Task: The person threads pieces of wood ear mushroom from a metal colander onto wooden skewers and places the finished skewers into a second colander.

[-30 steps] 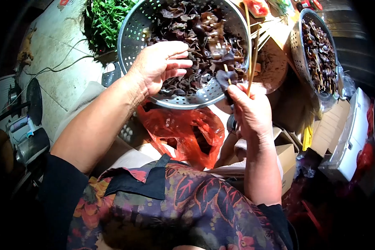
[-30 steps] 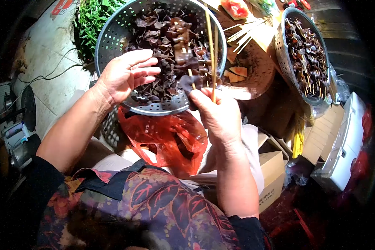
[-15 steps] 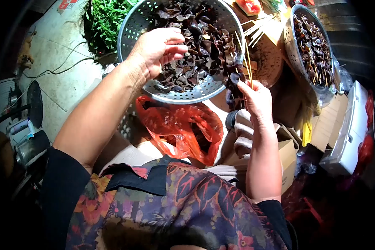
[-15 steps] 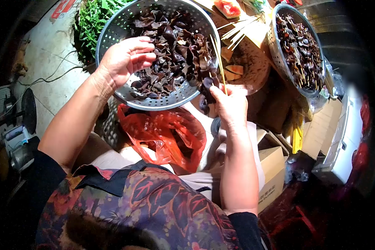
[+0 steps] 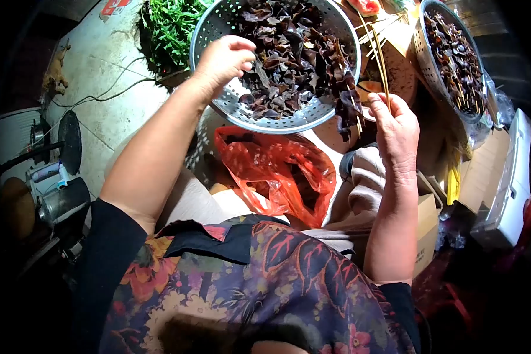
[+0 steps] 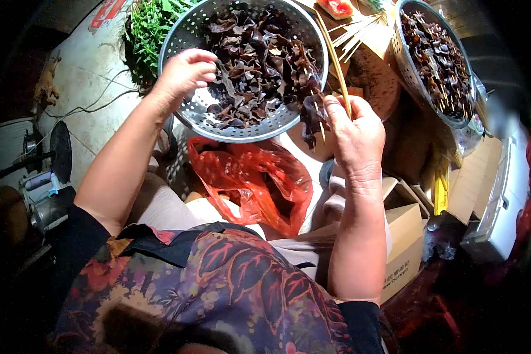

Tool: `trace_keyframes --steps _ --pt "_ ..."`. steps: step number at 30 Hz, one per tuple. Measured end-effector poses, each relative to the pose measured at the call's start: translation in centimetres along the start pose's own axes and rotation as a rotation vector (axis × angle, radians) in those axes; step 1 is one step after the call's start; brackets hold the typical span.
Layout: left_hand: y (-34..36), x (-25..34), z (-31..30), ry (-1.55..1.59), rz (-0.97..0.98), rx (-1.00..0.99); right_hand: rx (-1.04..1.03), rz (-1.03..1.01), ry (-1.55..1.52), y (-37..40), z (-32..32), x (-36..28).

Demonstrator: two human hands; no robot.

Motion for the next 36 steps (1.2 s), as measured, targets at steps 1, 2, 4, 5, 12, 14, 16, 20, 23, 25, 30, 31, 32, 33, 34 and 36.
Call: trace_keyframes --steps 1,2,4,5,12,14,16,20,23,25,30,31,32,33,34,36 --pt "-0.7 -0.8 0.7 -0.271 0.086 -0.034 -0.03 -0.012 -0.035 0.1 0.3 -0.1" --pt "-1.2 -1.8 1.7 -0.394 0.128 -0.063 -0.06 -0.022 -0.069 0.2 0.6 -0.1" --pt "-1.8 -2.4 3.7 -0.538 0.256 -0.053 -0.119 -0.015 -0.091 1.1 1.6 -1.6" --pt "-1.3 -2.5 4.7 -0.656 0.254 -0.025 -0.122 -0.045 -0.044 1.0 2.0 -1.5" --pt "1.4 -1.7 6.4 -0.887 0.328 -0.167 -0.185 -0.125 -0.001 1.6 2.4 -2.5" --pt "1.9 -2.3 6.0 -0.912 0.361 -0.297 -0.203 -0.108 -0.034 1.7 2.1 -2.7" --pt "2.6 -2.5 5.3 -0.887 0.419 -0.292 -0.191 -0.199 -0.015 1.8 1.9 -3.2" --pt "3.1 -2.3 4.0 -0.289 -0.008 -0.264 -0.251 -0.169 -0.057 1.8 2.3 -3.8" --pt "4.2 0.5 3.5 -0.072 -0.076 -0.235 -0.342 -0.168 -0.088 1.0 4.0 -2.2" --pt "4.9 2.2 3.0 0.133 -0.151 -0.193 -0.406 -0.108 -0.132 1.1 4.6 -2.1" --pt "4.8 3.9 1.9 0.369 -0.146 -0.213 -0.516 0.016 -0.2 1.8 5.4 -2.7" --pt "4.7 4.0 1.8 0.403 -0.141 -0.205 -0.517 0.017 -0.199 1.6 5.6 -2.6" --pt "4.4 3.9 1.6 0.404 -0.143 -0.206 -0.513 0.002 -0.187 1.3 5.6 -2.5" --pt "4.2 3.8 1.5 0.467 -0.125 -0.218 -0.51 -0.013 -0.173 1.2 5.8 -2.5" --pt "3.8 3.8 1.4 0.53 -0.107 -0.232 -0.51 -0.012 -0.172 1.2 5.8 -2.9" --pt "3.2 3.7 1.1 0.595 -0.088 -0.245 -0.563 0.187 -0.241 1.5 5.9 -3.5"
Point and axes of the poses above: each hand's wrist, its own y-axis away from the middle knuckle, its own z-axis out of the palm, x = y × z, the point moved 3 cm from there along -y, towards the middle knuckle, and after that the axes turned 5 degrees about z, right-handed, at the moved point
